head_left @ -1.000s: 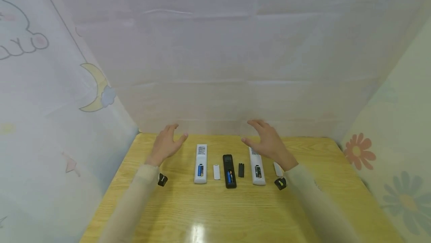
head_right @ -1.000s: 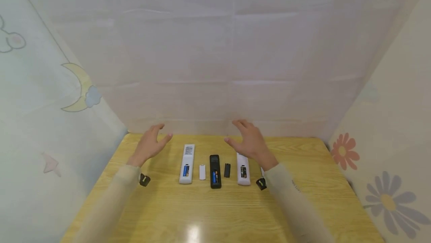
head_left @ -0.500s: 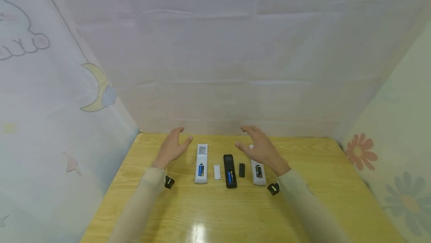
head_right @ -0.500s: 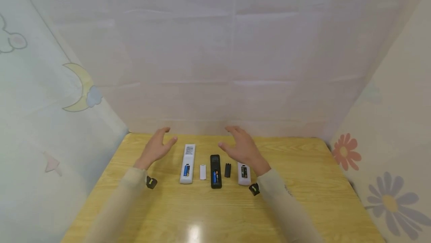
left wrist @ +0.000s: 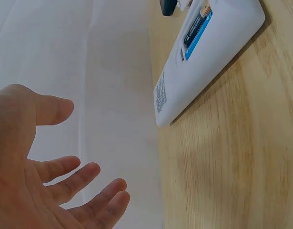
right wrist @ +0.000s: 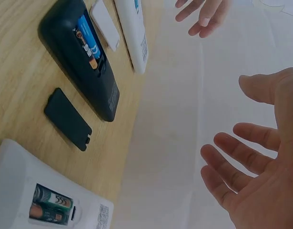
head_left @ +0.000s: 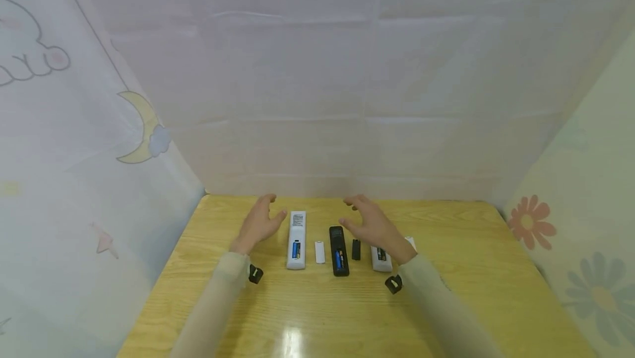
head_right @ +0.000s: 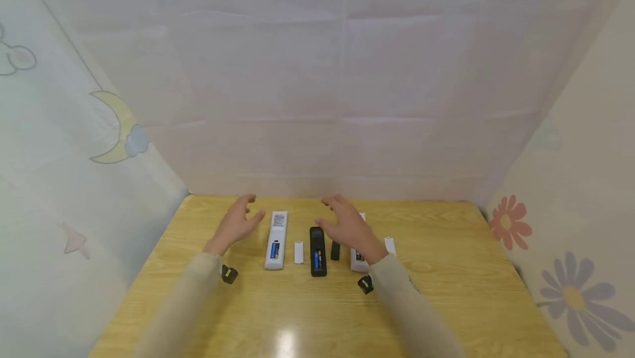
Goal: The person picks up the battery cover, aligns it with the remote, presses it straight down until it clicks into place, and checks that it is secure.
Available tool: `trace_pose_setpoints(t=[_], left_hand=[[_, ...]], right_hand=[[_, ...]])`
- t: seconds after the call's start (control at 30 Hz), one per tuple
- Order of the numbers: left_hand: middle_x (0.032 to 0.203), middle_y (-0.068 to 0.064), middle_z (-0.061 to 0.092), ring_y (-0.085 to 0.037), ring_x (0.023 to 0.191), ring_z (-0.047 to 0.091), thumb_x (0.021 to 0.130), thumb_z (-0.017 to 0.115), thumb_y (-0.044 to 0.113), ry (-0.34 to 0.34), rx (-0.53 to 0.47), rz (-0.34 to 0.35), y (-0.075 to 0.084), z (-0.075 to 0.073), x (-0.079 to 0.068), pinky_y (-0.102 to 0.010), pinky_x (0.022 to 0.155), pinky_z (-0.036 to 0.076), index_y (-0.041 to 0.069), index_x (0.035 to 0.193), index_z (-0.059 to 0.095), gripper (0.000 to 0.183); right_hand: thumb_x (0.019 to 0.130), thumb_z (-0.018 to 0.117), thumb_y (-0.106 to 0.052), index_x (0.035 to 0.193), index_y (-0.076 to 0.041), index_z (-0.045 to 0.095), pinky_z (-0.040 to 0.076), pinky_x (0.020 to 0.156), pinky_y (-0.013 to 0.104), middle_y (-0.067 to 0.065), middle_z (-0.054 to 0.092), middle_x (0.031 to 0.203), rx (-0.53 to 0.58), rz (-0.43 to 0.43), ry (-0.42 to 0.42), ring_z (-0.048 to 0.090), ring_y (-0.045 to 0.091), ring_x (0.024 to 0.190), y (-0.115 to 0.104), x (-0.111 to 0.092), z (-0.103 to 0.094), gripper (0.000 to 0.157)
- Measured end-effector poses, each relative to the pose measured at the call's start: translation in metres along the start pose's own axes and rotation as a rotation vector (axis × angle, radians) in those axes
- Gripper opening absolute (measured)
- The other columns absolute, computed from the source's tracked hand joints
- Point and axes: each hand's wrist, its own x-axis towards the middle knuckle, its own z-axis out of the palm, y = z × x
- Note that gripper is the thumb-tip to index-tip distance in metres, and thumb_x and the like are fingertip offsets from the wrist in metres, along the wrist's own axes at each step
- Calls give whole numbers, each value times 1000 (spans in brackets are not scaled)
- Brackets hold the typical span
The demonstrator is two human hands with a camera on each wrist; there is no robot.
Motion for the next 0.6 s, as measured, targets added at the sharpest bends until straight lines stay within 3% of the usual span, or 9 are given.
trace_pose_setpoints(t=[0.23,0.6], left_hand=[[159,-17,50,-40,135,57,106,64,41,-1,-35,-17,-1,9,-3,-59,111,51,6,160,41,68],[148,-19,59,-39,126,64,105,68,32,-31,-27,-25,-1,27,-10,-57,105,56,3,156,47,62]], right_hand=[[105,70,-36,151,-7,56,56,103,56,12,59,148,15,-15,-10,62,37,130,-1,-2,13,56],[105,70,-29,149,-6,58,56,105,54,12,61,147,58,-3,-45,63,37,129,-5,-5,28,51]])
